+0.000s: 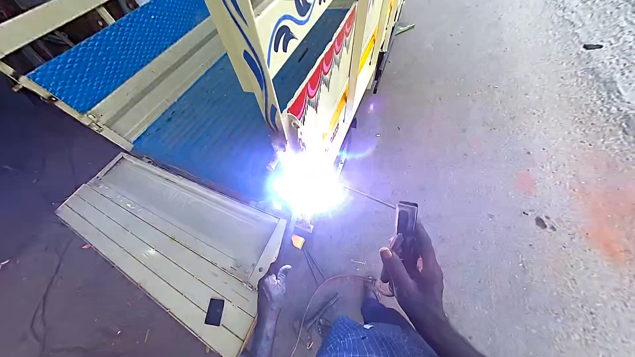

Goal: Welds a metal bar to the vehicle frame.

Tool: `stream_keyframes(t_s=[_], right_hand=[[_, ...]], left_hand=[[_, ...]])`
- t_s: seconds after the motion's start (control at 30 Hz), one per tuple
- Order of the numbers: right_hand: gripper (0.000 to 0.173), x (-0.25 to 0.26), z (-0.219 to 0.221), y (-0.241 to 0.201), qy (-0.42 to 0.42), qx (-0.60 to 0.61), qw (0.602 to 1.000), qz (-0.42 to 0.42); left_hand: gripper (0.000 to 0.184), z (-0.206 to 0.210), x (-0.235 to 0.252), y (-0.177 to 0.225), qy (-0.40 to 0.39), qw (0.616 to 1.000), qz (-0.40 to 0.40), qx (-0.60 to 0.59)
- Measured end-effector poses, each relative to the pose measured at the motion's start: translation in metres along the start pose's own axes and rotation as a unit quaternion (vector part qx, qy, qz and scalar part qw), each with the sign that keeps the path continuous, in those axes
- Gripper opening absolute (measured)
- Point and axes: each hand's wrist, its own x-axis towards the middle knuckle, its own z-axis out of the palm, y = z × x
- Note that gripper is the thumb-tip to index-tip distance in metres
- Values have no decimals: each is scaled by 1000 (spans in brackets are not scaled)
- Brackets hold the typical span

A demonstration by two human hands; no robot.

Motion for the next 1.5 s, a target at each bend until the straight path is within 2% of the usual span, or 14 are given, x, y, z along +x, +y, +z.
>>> stream_keyframes(t_s=[0.07,0.17,0.3,0.4,0.57,0.67,0.97,1.5], right_hand=[[83,-1,0,1,2,-5,1000,1],[81,-2,-1,-3,24,0,1000,4],[78,2,-9,-4,30,-11,999,-20],[79,4,-14,-3,37,-16,999,-4],[80,6,-23,4,42,-18,999,11],[79,10,-26,8,50,-27,998,21],[76,22,-28,10,54,-30,998,31],[78,27,-38,13,39,-40,997,47]], left_hand=[[51,-1,-1,2,-4,1000,-3,8],[45,-7,-2,8,-66,996,-64,14],[53,-8,-2,-3,-78,996,-40,-3],[58,-7,-23,-34,-91,992,-88,13],[59,-7,-86,-104,-117,980,-161,23],[56,-10,-109,-126,-134,971,-199,0],[54,-2,-120,-120,-121,970,-208,16],[56,11,-132,-119,-115,977,-179,13]])
